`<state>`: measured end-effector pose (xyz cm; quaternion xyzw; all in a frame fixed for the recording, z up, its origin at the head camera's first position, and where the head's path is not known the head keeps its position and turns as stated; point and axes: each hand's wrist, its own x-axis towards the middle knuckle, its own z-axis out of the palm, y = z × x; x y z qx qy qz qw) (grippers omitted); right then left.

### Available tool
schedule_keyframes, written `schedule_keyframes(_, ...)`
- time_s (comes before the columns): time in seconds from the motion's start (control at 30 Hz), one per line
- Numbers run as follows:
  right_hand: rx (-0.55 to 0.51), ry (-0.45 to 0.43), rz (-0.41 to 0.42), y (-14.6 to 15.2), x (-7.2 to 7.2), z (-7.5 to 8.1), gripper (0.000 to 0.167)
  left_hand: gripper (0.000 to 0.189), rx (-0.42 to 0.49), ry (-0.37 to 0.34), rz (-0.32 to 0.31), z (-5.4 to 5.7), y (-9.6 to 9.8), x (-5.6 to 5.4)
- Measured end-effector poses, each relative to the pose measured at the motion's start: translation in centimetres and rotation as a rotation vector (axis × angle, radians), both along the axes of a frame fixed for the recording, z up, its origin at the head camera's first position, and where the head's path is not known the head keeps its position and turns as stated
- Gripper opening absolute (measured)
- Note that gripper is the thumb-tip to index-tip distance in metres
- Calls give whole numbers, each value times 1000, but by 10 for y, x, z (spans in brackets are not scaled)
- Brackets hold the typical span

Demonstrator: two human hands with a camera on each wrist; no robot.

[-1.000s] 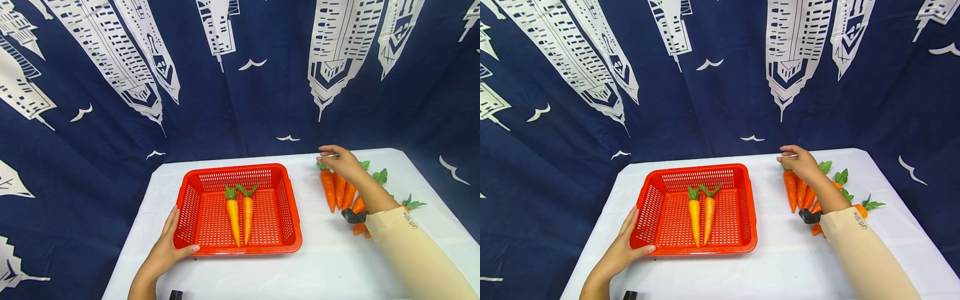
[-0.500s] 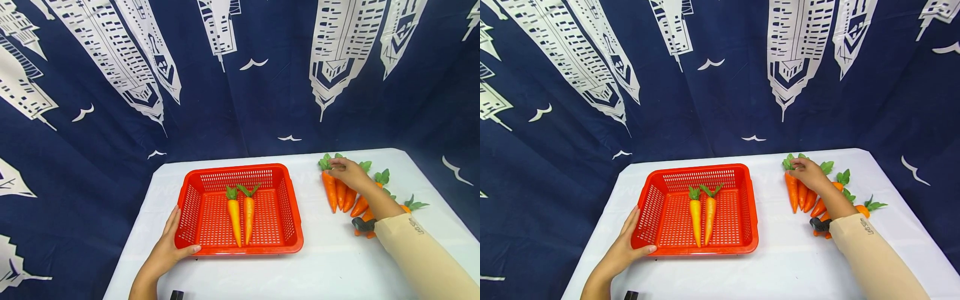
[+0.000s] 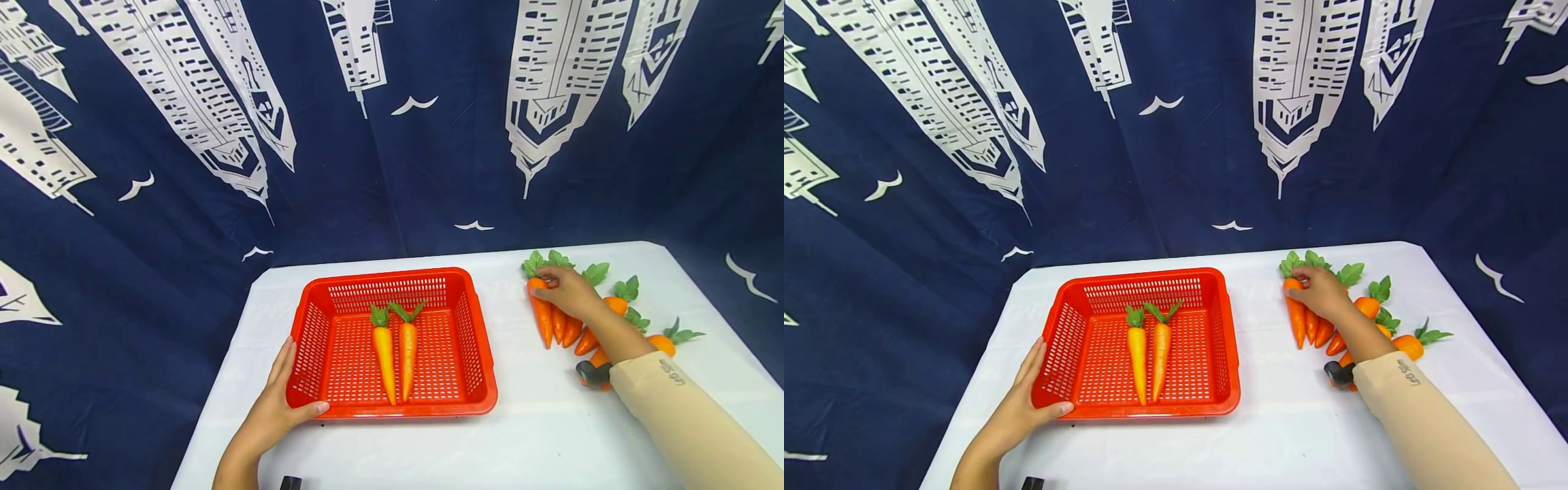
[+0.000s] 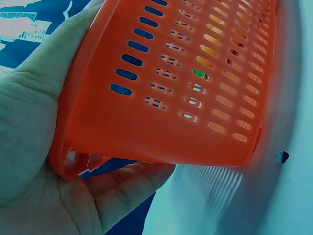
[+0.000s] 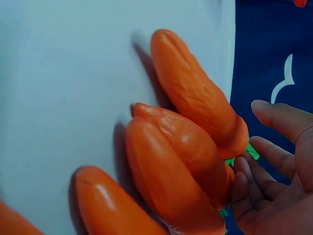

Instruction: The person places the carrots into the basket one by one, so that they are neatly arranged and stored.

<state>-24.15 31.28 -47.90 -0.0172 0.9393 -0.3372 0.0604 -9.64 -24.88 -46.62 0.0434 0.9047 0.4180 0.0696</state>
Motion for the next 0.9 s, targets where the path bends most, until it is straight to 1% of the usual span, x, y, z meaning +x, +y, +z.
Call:
schedule_keyframes(0.13,75,20,-3,-2,0,-2,58,128,1,-1,4,0,0,1)
schedule_keyframes(0.27,152,40,-3,-2,0,-5,61,127,1,1,6,0,0,1)
schedule_keyframes(0.53,212,56,11,-4,0,-11,67,126,1,12,4,-1,0,1)
schedule_keyframes(0.7,203,70,0,-5,0,-13,62,125,10,16,-4,-1,0,1)
schedule_keyframes(0.9,111,96,-27,-3,1,-14,53,125,0,13,0,-1,0,1)
